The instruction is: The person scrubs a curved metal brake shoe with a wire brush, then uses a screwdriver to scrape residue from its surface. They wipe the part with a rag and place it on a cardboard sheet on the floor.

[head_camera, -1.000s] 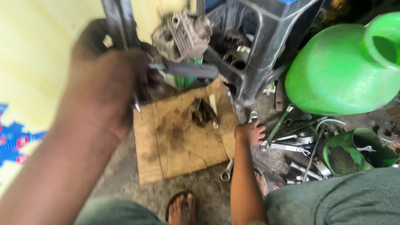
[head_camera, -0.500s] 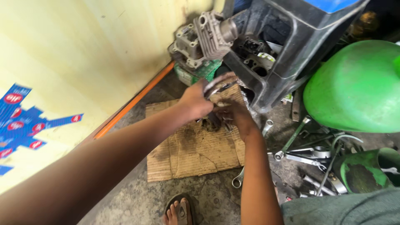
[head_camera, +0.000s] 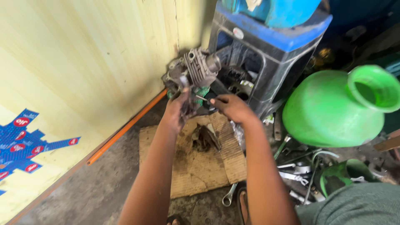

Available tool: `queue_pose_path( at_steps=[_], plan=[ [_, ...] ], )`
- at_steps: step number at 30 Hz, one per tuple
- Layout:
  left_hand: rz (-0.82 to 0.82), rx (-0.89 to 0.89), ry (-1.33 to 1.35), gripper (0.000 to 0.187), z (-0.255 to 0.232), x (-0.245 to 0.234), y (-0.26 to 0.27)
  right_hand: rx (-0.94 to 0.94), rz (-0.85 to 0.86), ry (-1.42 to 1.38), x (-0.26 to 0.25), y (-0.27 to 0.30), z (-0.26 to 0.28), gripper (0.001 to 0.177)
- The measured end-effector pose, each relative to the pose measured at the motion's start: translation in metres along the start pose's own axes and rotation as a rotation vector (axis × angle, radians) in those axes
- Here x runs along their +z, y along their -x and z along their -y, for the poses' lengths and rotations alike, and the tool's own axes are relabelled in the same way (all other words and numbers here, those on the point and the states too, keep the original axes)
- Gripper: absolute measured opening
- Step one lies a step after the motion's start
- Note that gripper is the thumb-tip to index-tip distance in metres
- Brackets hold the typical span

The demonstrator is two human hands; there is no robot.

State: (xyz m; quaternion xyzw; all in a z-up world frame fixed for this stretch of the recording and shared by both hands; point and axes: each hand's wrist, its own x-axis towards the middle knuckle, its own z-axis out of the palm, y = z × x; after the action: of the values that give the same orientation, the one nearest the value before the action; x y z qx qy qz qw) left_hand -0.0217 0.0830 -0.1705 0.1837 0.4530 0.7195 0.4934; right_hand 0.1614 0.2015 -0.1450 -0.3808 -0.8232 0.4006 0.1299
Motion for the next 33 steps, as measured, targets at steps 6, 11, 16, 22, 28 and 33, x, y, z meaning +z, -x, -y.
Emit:
queue_pose_path(
  at_steps=[6,11,16,22,28,33],
  plan=[
    [0.105,0.115,0.135,0.047,0.0,-0.006,-0.02,-0.243,-0.253,0.265,-0.015,0.017,0.065,0.035],
    [0.037,0.112,-0.004,0.034,-0.016,0.009,-0.022,-0.41,-0.59,0.115,0.008,0.039,0.041,0.025],
    [0.042,0.125,-0.222,0.045,-0.027,0.006,-0.032,-0.51,-0.39,-0.085,0.014,0.028,-0.001,0.014],
    [-0.046,0.213,-0.272,0.045,-0.039,0.018,-0.035,-0.398,-0.272,-0.175,0.005,0.031,0.001,0.012],
    [-0.021,0.312,-0.264,0.047,-0.036,0.014,-0.04,-0.474,-0.259,-0.248,0.013,0.029,0.003,0.014],
    [-0.026,0.297,-0.246,0.046,-0.037,0.015,-0.036,-0.478,-0.238,-0.305,0.014,0.029,0.004,0.016]
  ],
)
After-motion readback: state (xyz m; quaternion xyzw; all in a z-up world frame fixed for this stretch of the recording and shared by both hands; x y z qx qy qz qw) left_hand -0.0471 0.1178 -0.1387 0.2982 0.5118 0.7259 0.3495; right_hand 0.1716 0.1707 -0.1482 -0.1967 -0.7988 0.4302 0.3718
